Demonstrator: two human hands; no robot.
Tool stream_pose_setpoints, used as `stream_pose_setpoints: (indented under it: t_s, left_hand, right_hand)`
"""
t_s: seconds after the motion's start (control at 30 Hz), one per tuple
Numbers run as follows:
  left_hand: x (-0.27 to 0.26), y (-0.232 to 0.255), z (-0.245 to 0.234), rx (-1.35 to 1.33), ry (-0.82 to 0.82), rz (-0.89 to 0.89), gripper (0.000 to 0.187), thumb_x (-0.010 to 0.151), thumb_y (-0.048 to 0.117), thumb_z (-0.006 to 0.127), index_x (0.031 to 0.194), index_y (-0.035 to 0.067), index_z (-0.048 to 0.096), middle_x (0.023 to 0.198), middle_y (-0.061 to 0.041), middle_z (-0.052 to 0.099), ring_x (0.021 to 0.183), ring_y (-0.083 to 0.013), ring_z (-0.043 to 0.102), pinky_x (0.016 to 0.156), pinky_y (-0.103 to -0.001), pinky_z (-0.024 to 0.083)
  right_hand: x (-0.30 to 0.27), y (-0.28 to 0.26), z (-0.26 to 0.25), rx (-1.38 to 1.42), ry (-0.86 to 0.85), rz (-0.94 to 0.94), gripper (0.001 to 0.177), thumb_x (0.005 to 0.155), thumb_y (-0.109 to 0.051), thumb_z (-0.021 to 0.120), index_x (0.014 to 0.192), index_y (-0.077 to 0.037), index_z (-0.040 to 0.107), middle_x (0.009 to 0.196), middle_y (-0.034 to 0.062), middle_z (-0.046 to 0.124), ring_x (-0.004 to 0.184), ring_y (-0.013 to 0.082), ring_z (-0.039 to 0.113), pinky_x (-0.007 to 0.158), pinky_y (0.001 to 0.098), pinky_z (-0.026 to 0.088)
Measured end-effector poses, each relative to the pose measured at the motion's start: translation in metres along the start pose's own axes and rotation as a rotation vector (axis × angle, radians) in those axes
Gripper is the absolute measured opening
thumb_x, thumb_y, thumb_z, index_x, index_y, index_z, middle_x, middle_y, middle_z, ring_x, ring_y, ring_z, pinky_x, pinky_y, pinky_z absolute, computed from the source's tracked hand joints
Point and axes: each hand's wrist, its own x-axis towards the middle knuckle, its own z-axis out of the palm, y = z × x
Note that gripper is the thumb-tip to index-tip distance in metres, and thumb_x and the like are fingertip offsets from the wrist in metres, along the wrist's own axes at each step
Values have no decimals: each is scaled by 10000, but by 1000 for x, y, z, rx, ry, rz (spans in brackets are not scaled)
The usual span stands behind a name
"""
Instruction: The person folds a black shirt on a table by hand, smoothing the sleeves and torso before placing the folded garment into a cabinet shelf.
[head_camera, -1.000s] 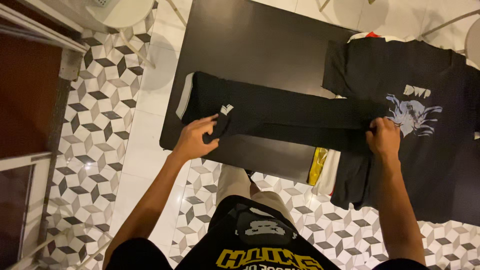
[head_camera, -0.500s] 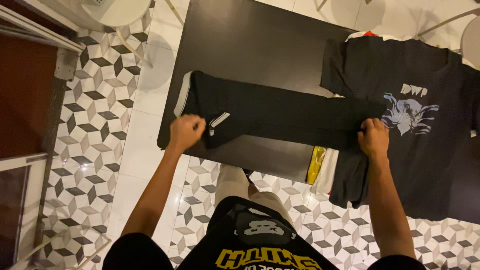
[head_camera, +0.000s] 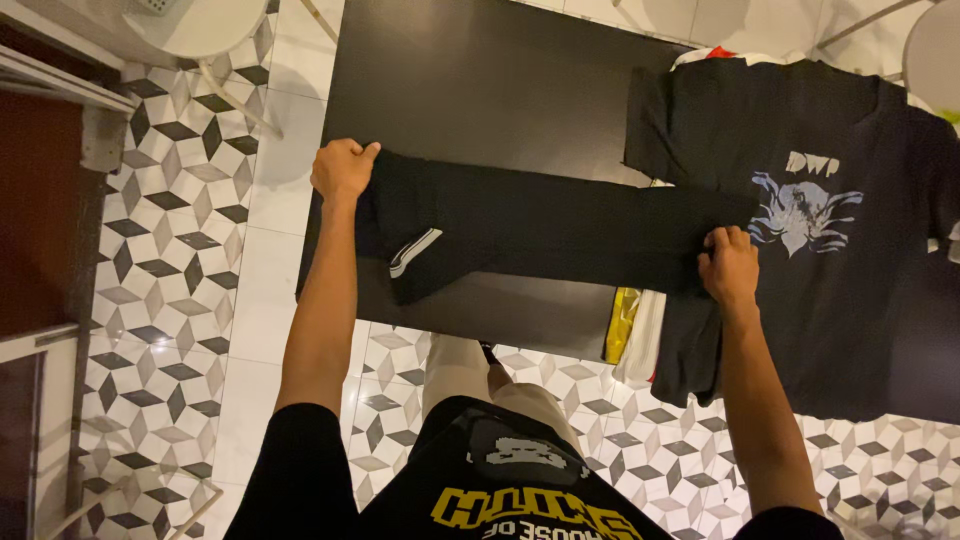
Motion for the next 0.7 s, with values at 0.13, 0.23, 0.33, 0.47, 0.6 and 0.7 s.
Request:
stream_pose_setpoints:
  t_s: [0.13,0.23,0.33,0.47,0.6,0.7]
  left_hand:
    - [8,-12,10,-187,142,-163,312,861,469,786,837,158,788,822,-41,763,815,-290,725,730,-456,548]
    - [5,-15,16,-293,208,-275,301,831,459,798,826,158,789,836,-15,770,815,-281,728,725,-446,560]
    - [5,-13,15,-247,215,-247,302,834,464,803,872,165,791,889,-35,763,851,-298,712,750,-453,556]
    - [-18,-4,17,-221,317,-32,364,891,374,785,1133,119,692,1174,-123,671,1105,-340,622,904,-485,503]
    - [-77,18,27,-63,375,487,435,941,285,781,1311,127,613,1390,-115,569,1330,-345,511,1084,-536,344]
    - [-131,36,39,-72,173,924,417,885,312,808,1235,136,665,1308,-61,630,1273,-281,564,1094,-496,369]
  right_hand:
    - [0,-5,1,-3,-10,11,277,825,-102,749,1068,-121,618,1141,95,608,1135,342,579,934,476,468]
    - [-1,-8,-2,-2,-12,18,273,830,-97,753,1066,-130,618,1149,87,613,1132,331,582,937,472,470]
    - [0,-10,-6,-9,-9,13,291,821,-104,754,1078,-130,620,1138,92,611,1133,328,583,939,469,469]
    - [0,-8,-6,-15,-5,13,328,821,-121,760,1122,-117,629,1131,97,614,1118,327,581,931,467,466]
    - [-2,-8,-6,-61,36,24,377,830,-110,755,1194,-122,657,1132,96,621,1118,317,585,962,459,461]
    - [-5,-3,-10,-118,70,18,375,809,-111,759,1174,-137,677,1122,86,628,1130,309,590,999,454,454]
